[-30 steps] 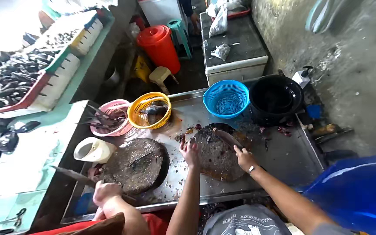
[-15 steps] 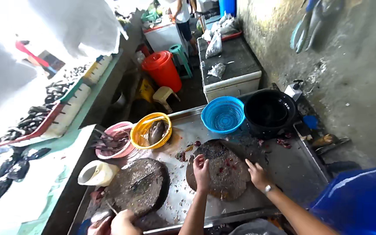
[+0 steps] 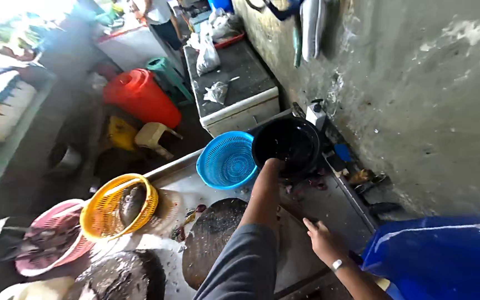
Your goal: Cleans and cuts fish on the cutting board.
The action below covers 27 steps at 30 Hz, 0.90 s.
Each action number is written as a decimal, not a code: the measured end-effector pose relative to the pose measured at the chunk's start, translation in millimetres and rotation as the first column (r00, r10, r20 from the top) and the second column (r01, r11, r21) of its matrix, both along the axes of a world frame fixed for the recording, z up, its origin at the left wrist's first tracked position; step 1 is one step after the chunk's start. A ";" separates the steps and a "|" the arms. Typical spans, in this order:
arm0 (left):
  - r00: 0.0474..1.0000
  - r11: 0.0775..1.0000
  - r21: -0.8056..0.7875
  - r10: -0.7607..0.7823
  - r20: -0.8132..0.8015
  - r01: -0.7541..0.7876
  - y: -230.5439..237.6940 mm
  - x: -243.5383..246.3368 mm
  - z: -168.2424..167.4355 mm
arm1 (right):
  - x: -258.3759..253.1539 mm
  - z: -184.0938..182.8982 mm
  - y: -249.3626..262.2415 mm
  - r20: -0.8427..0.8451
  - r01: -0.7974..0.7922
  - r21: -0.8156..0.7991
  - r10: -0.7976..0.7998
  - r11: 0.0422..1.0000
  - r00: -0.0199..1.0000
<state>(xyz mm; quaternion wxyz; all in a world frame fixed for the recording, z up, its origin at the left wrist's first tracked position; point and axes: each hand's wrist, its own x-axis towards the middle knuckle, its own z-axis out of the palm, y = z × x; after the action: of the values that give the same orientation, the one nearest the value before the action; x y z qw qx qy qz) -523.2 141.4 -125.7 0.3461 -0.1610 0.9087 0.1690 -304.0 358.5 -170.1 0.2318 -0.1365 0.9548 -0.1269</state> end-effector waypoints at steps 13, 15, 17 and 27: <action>0.615 0.708 0.602 0.671 -0.413 -0.368 -55.9 182.2 -50.8 | -52.4 37.2 -85.1 0.069 -0.125 -0.093 0.131 0.988 0.989; 0.407 0.374 0.778 0.898 -0.168 -0.505 -33.6 197.3 -65.5 | -45.7 38.1 -97.1 0.064 -0.142 -0.104 0.149 0.984 0.987; 0.232 0.075 0.830 0.970 0.067 -0.552 -16.7 197.8 -66.3 | -34.4 34.7 -105.1 0.046 -0.170 -0.116 0.176 0.979 0.983; 0.112 0.144 0.705 0.989 -0.093 -0.694 -89.7 183.1 -60.4 | 2.9 38.0 -86.7 -0.016 -0.264 -0.058 0.264 0.963 0.964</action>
<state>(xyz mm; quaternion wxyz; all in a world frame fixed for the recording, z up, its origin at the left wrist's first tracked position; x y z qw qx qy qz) -340.1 51.7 -186.1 -0.0791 -0.5216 0.5950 0.6064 -301.1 271.8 -132.1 0.2383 -0.2700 0.9248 -0.1229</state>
